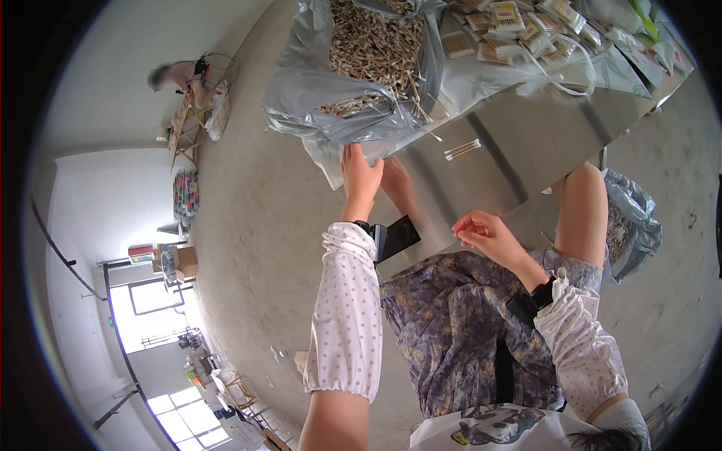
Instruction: Aligning wooden sticks and placing them into small paper or plastic sleeves for packaging.
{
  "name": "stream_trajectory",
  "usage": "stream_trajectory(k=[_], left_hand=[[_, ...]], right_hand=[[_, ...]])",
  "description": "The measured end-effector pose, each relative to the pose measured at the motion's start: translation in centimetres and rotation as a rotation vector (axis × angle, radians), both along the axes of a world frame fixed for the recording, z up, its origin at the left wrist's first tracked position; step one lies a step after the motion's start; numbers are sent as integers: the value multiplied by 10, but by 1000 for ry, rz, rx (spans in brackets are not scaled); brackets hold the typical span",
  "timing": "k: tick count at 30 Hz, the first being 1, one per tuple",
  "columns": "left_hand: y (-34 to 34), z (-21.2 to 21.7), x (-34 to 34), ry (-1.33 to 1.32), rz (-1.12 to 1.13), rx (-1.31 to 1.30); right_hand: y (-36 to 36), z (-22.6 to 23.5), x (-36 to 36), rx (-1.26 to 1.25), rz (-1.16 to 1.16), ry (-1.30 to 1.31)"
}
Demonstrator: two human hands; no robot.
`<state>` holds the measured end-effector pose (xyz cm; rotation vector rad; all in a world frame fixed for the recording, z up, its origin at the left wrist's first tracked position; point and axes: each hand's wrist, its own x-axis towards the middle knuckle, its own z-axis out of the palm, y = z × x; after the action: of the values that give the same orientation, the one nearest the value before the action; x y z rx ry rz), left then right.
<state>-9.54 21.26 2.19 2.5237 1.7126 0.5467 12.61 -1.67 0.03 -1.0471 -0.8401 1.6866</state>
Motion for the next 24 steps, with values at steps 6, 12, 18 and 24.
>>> stream_trajectory(k=[6,12,18,24], left_hand=[[43,-7,-1,-107,191,-258],[43,-6,-6,263,54,42],[9,17,-1,217,69,136],[-79,28,-25,-144,168,203]], right_hand=[[3,-1,0,-4,-4,-1],[3,4,-2,-22,11,-24],[1,1,2,-6,7,-49],[3,10,-6,-47,90,3]])
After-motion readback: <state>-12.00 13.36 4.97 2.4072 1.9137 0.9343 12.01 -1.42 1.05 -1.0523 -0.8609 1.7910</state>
